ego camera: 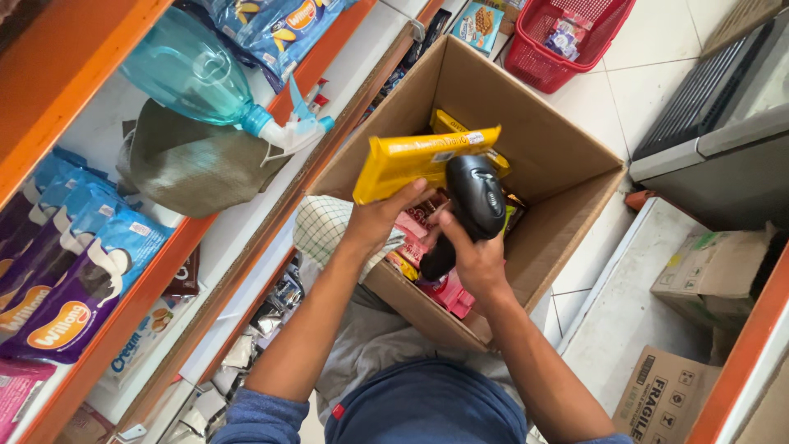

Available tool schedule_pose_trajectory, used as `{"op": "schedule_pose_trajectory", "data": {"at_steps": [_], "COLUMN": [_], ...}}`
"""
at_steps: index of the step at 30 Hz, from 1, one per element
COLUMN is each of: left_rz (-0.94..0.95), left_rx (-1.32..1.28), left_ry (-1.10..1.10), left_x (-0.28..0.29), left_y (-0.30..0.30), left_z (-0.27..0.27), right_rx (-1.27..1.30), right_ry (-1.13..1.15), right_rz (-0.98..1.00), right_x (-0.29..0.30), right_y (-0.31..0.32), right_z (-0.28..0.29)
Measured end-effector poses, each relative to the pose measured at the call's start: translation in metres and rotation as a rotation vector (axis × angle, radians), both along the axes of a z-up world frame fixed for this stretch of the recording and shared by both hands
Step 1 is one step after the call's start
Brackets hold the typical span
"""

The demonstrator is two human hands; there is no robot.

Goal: The person packs various snacks from store shelves into a cardboard box. They scan each item with a handheld barcode scanner before placing it into the box and covering the items with a cloth.

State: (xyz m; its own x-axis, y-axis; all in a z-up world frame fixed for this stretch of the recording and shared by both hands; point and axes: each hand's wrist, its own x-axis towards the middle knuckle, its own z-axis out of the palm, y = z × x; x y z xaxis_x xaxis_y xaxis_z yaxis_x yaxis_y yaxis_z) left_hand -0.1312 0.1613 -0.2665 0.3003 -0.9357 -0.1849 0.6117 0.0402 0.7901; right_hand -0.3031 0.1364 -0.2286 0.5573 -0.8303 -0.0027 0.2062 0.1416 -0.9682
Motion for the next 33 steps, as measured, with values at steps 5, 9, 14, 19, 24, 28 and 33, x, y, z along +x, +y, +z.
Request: {"op": "schedule_pose_trajectory", "data": {"at_steps": [5, 9, 14, 19, 24, 28, 33], "left_rz": [0.083, 0.077, 0.217, 0.214, -0.122, -0.135, -0.074], "left_rx": [-0.378, -0.491, -0.442, -0.251, -0.217, -0.192, -0.276], "left_ry": [-0.876, -1.133, -1.195, -0.428, -0.164, -0.04, 0.014], "left_x": [-0.002, -0.012, -0.017, -0.011, 0.002, 0.008, 0.004], "left_y": [0.01, 0.012, 0.012, -0.007, -0.004, -0.007, -0.002], "left_z": [0.029, 0.042, 0.03, -0.001, -0.024, -0.013, 0.001], "right_rx": [0.005, 0.194, 0.269, 0.222, 0.187, 0.149, 0.104], "right_ry": [-0.112, -0.349, -0.323, -0.321, -0.306, -0.221, -0.216], "right_rz": [-0.339, -0.304, -0.309, -0.279, -0.271, -0.356, -0.359], "right_x": [0.005, 0.003, -0.003, -0.01, -0.006, -0.002, -0.005], "right_y": [-0.012, -0.017, -0.025, -0.027, -0.025, -0.024, -0.021], "right_z": [-0.001, 0.009, -0.003, -0.01, -0.018, -0.018, -0.023]}}
